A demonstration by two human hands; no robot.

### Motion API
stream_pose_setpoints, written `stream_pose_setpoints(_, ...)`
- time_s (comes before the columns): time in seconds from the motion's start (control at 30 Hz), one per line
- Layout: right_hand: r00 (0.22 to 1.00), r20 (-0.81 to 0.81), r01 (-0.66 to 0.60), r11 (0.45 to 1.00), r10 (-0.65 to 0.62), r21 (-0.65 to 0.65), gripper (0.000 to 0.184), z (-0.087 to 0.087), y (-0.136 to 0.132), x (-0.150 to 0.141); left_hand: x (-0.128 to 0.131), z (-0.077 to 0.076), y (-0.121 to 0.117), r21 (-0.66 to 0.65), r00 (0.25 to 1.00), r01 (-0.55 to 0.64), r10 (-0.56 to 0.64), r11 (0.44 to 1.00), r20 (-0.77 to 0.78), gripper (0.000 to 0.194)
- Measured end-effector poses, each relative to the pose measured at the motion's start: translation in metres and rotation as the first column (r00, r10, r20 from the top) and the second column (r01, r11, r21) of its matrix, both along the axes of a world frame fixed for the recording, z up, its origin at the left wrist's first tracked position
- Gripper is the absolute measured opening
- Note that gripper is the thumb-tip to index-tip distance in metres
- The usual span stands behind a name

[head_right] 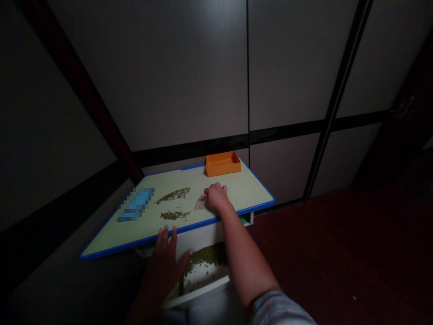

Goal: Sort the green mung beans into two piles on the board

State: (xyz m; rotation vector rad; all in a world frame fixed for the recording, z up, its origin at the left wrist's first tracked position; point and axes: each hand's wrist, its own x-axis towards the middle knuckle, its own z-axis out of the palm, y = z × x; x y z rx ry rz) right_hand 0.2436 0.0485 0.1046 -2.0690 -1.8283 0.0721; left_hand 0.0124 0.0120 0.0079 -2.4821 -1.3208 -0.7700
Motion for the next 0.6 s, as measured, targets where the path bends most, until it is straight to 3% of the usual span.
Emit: stream_pose_setpoints(0.6,0.987,-0.099,-0.124,0.992,0.123,-0.008,0.027,-0.0068,0.0008,-0.0015,0.0014,0.003,-0.0024,-0.026,1.0,-0.019,0.019,0.999,-0.011,0.073)
